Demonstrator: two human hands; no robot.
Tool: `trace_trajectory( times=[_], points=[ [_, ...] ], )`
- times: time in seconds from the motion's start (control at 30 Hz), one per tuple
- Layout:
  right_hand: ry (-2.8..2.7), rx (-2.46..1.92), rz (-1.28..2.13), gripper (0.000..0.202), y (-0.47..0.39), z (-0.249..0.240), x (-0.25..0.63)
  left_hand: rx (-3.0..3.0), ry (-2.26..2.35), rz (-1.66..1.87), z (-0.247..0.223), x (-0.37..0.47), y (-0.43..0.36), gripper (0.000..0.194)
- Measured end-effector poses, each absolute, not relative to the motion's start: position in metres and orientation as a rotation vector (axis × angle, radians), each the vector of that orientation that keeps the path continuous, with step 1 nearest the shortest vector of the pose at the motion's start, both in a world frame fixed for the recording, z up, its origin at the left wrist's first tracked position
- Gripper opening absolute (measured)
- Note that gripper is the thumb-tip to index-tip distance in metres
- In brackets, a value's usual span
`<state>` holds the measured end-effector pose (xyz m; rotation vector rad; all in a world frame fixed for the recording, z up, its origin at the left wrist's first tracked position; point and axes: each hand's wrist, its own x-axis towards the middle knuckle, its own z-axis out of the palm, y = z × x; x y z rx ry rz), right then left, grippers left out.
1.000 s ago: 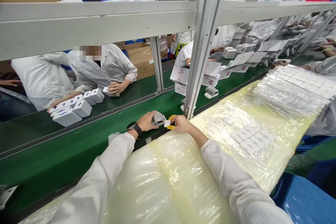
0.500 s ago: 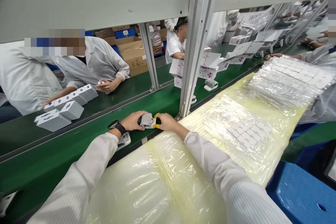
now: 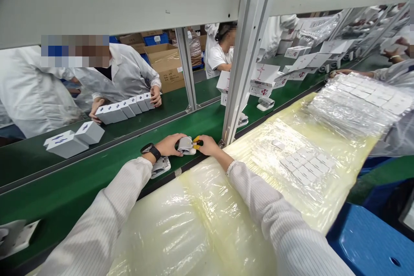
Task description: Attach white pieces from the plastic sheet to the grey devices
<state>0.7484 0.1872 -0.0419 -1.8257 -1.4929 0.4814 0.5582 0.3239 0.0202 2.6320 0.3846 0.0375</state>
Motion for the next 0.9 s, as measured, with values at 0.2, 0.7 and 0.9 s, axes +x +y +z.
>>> trace_trajectory(
  times=[0.2,0.7,0.9],
  points=[
    [-1.412,-1.947,0.407,0.025,0.183,-0.039,0.751,2.615,0.453,-0.008,0.028,0.566,0.317,0.091],
    [-1.128,-1.362,0.005,0.031,0.091,0.055,0.677,2.619,0.777,0.265,0.039,0.491,0.18,0.073],
    [-1.031,-1.228,0.112,0.032,0.047,0.073,0.621,2.52,0.807,0.52,0.04,0.459,0.107,0.08]
  ],
)
